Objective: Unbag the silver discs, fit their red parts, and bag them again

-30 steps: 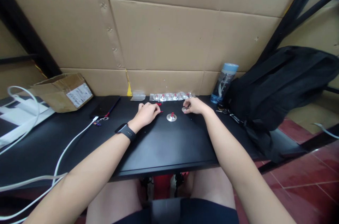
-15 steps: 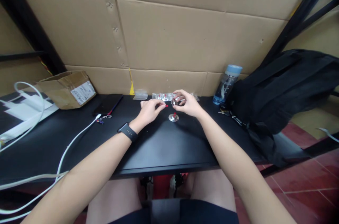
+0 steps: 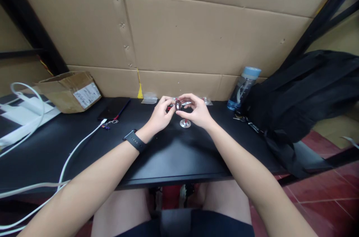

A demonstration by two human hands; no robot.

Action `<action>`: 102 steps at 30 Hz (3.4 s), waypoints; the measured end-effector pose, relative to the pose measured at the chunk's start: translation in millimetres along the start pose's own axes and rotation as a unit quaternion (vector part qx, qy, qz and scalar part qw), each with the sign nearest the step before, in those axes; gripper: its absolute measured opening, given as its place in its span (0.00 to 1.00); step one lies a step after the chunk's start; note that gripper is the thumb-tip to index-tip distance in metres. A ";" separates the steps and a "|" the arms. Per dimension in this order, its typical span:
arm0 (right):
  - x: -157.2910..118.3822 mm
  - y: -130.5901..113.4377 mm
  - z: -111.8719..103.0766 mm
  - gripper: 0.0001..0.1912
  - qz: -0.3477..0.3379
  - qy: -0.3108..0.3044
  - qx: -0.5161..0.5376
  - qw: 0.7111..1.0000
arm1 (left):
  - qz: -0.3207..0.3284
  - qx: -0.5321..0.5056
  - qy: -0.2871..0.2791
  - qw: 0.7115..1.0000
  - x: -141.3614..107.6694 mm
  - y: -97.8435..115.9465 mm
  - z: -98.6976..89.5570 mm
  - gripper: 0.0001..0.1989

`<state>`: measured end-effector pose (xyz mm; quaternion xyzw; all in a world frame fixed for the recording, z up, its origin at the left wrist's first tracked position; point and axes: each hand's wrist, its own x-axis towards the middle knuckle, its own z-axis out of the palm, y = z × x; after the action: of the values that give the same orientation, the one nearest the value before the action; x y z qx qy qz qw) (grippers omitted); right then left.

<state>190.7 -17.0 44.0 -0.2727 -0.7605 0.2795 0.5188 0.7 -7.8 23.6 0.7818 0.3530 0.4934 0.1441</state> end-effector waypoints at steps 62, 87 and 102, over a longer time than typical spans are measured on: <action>-0.3 29.6 -11.8 0.05 0.013 -0.120 -0.249 0.961 | -0.023 0.252 -0.063 0.965 -4.3 -16.5 -6.3 0.06; -4.6 40.8 6.3 0.08 0.217 -0.053 0.057 0.973 | -0.141 -0.005 -0.085 0.986 -3.0 -33.0 -2.7 0.09; -6.6 35.5 0.6 0.22 0.248 -0.068 0.141 0.956 | -0.137 0.018 -0.114 0.984 -5.1 -31.6 -0.1 0.09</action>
<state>196.6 2.9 14.4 -0.3574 -0.6549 0.5220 0.4135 -13.7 11.0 2.1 0.7793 0.4471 0.3703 0.2359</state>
